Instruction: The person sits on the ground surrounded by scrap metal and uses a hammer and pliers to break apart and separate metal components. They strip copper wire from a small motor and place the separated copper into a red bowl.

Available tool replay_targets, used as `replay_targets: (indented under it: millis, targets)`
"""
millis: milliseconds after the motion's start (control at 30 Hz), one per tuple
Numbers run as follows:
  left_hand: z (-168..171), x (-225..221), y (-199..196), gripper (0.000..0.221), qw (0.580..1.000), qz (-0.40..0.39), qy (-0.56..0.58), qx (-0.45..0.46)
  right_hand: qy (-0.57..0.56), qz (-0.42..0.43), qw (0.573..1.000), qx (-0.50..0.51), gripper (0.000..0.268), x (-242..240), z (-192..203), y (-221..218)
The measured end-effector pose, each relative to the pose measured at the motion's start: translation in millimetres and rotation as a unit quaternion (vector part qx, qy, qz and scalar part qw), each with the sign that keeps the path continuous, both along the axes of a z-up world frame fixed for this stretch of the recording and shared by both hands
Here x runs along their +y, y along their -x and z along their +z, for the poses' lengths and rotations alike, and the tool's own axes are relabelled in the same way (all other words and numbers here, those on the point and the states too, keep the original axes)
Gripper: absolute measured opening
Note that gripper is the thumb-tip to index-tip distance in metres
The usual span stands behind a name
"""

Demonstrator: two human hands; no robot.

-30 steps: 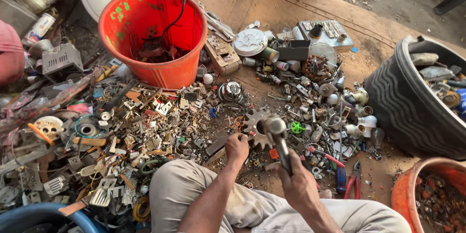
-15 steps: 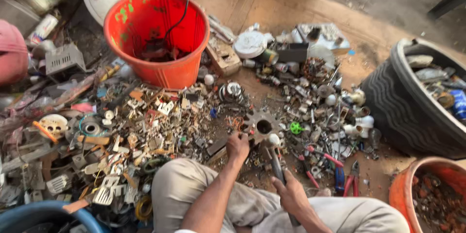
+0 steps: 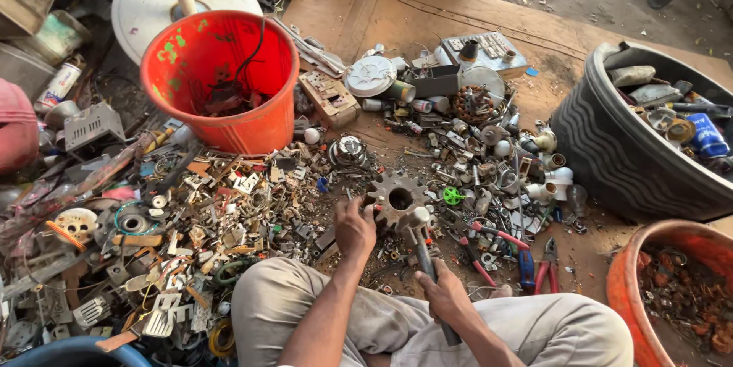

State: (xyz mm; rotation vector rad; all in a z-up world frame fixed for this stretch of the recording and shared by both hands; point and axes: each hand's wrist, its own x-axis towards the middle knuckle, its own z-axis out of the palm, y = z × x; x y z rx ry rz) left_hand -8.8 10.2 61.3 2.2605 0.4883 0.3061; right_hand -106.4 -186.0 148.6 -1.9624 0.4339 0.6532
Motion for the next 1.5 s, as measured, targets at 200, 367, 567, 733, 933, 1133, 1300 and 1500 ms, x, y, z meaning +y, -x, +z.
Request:
replay_targets:
  millis: [200,367,567,733,933,1133,1300,1500]
  targets:
    - [-43,-8,-23,0.052,0.982,-0.147,-0.055,0.101,-0.009,0.003,1.000,-0.006,0.035,-4,-8,-2]
    - [-66,-2,-23,0.043,0.967,-0.181,-0.146,0.105,-0.013,0.007,1.000,-0.002,0.041,-4,-6,-1]
    - [-38,-10,-16,0.035,0.976,-0.121,-0.182,-0.022,-0.033,-0.002,0.999,0.011,0.040,-2,2,-1]
    - [-4,-10,-44,0.038,0.971,-0.191,-0.132,0.059,-0.008,0.015,1.000,0.000,0.038,-3,-2,0]
    - [10,7,-67,0.062,0.896,-0.363,-0.173,0.188,-0.001,0.025,1.000,-0.003,0.038,-5,-9,-1]
    - [19,5,-65,0.057,0.899,-0.394,-0.106,0.162,-0.020,0.012,1.000,0.001,0.038,-4,-8,-3]
    - [32,-4,-68,0.053,0.875,-0.420,-0.132,0.200,-0.033,0.010,0.999,-0.007,0.036,-7,-12,-2]
    - [-41,10,-50,0.003,0.944,-0.275,-0.157,-0.096,-0.039,0.002,0.999,0.001,0.033,-6,-6,-3]
